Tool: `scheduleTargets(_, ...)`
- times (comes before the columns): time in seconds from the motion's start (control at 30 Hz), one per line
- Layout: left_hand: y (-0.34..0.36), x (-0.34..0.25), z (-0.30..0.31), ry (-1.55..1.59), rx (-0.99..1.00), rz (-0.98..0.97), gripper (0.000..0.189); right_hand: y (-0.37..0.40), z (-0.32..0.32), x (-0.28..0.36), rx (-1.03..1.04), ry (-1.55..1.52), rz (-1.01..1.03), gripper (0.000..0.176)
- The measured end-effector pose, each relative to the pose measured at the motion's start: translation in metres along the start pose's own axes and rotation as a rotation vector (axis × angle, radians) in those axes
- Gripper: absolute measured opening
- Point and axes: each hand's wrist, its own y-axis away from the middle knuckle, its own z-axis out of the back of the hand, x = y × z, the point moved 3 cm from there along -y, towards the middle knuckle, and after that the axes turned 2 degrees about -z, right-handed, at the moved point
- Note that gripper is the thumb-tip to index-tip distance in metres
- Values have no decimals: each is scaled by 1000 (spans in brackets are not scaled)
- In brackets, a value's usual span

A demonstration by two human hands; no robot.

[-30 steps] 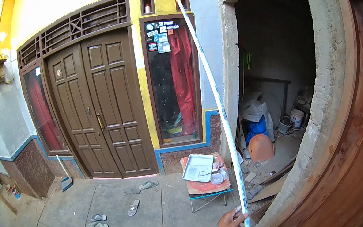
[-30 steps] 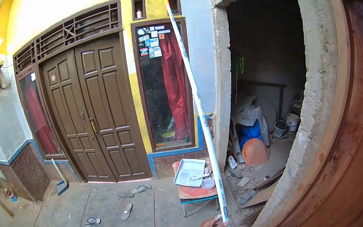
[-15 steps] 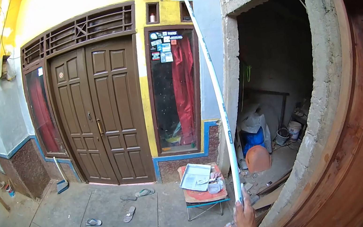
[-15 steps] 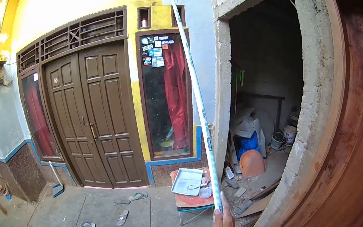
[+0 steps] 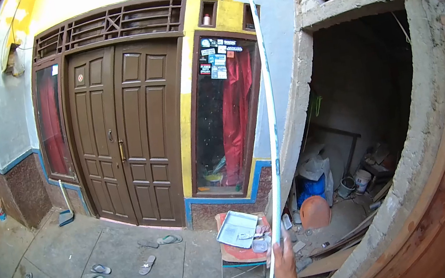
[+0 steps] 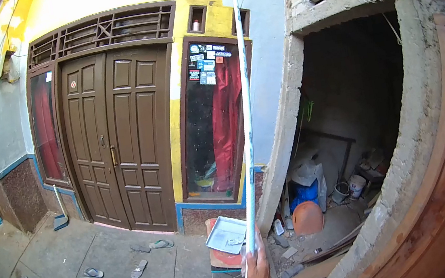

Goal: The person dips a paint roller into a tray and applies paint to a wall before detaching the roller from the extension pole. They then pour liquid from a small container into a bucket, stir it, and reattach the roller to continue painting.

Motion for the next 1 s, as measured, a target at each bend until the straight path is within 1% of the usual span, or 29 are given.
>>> scheduleTargets(0.07, 0, 12, 12, 40, 21, -2, 45, 9, -8, -12, 10, 37, -12, 48)
scheduleTargets(0.13, 4, 31, 23, 76, 39, 8, 45, 19, -18, -27, 39, -59, -172, 50)
scheduleTargets(0.2, 10, 57, 36, 101, -18, 132, 46, 14, -23, -50, 119, -67, -167, 50)
scheduleTargets(0.23, 13, 71, 41, 104, -25, 133, 46, 8, -26, -54, 167, -82, -166, 50)
scheduleTargets(0.3, 18, 97, 46, 159, -88, 238, 46, -23, -31, -56, 252, -282, -198, 50)
scheduleTargets(0.33, 18, 99, 43, 168, -97, 242, 46, -46, -30, -42, 235, -159, -123, 49)
scheduleTargets(0.37, 17, 100, 39, 227, -202, 310, 46, -73, -32, -40, 198, -142, -38, 49)
scheduleTargets(0.4, 15, 101, 34, 287, -308, 376, 46, -104, -33, -51, 286, -339, -103, 50)
scheduleTargets(0.43, 10, 101, 27, 295, -321, 374, 46, -130, -35, -26, 340, -402, -72, 51)
scheduleTargets(0.47, 0, 96, 22, 225, -354, 297, 47, -161, -37, -21, 311, -460, 15, 50)
scheduleTargets(0.5, -11, 89, 16, 153, -388, 219, 47, -190, -35, -6, 338, -487, 66, 49)
scheduleTargets(0.53, -20, 84, 8, 154, -406, 210, 47, -214, -33, 10, 358, -582, 31, 50)
scheduleTargets(0.57, -29, 77, 1, 135, -434, 177, 48, -237, -30, 25, 350, -638, 82, 51)
scheduleTargets(0.6, -38, 68, -6, 116, -459, 142, 48, -263, -25, 35, 374, -638, 147, 51)
scheduleTargets(0.67, -52, 46, -22, 104, -494, 105, 49, -298, -15, 61, 413, -658, 151, 51)
scheduleTargets(0.73, -59, 25, -37, 37, -464, 102, 48, -325, -7, 78, 459, -700, 189, 49)
scheduleTargets(0.87, -63, 20, -52, -2, -534, 95, 47, -349, 3, 91, 512, -783, 178, 47)
scheduleTargets(0.97, -56, 49, -56, 7, -581, 88, 45, -333, 9, 79, 522, -765, 173, 46)
scheduleTargets(1.0, -49, 61, -56, -51, -605, 137, 44, -321, 10, 72, 511, -757, 154, 46)
